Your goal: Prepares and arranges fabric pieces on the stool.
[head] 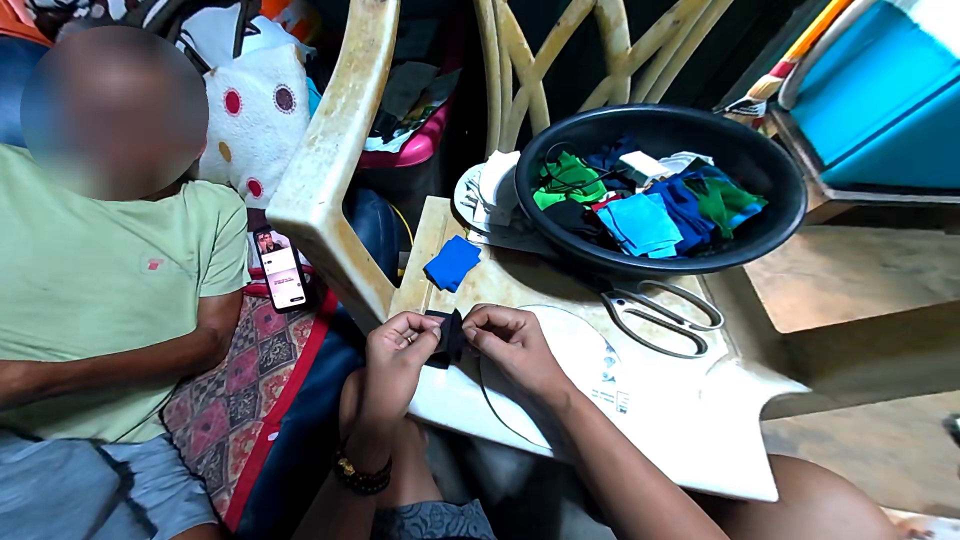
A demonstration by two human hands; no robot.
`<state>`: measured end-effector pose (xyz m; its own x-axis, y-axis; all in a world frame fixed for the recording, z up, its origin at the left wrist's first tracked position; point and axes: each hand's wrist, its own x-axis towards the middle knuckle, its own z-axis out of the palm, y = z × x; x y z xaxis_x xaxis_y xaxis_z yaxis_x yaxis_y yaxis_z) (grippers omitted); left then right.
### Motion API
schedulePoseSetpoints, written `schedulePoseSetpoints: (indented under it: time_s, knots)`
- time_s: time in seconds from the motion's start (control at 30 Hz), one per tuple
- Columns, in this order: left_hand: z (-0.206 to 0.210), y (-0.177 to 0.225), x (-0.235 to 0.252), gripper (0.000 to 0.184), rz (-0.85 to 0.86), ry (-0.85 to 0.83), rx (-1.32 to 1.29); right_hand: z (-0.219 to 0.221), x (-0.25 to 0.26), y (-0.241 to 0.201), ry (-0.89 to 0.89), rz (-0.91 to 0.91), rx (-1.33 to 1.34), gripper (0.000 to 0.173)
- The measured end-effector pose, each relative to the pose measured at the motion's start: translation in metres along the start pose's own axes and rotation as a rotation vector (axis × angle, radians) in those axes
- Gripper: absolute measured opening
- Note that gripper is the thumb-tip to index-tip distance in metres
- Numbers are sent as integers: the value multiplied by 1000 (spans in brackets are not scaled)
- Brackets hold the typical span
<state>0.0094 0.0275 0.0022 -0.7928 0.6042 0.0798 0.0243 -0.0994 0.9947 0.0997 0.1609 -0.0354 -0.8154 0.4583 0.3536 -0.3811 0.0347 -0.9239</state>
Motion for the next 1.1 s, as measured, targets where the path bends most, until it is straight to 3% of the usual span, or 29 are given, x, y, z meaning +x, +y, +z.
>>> schedulePoseSetpoints:
  time_s: [0.17,0.37,0.63,0.73,0.83,0.93,1.1]
  knots:
    - [4,7,1,25,-157,133,-247,-2,2,2,131,39,141,24]
    - [1,1,1,25,-190,248,-466,-5,3,2,268,106,317,33]
    - [-8,-3,0,25,-157,347,-531,-9,5,0,433,171,503,38]
    - [-8,-4,-1,25,-144,298,-499,-11,6,-1,492,160,512,39]
    - [-3,-3,-1,23,-178,194,-377,-11,6,-2,492,157,527,40]
    - [-1,-8,5,14,-161,129,-71,-11,6,-1,459,149,539,40]
    - [-4,-27,6,11,289,135,679,-12,6,-1,428,154,559,40]
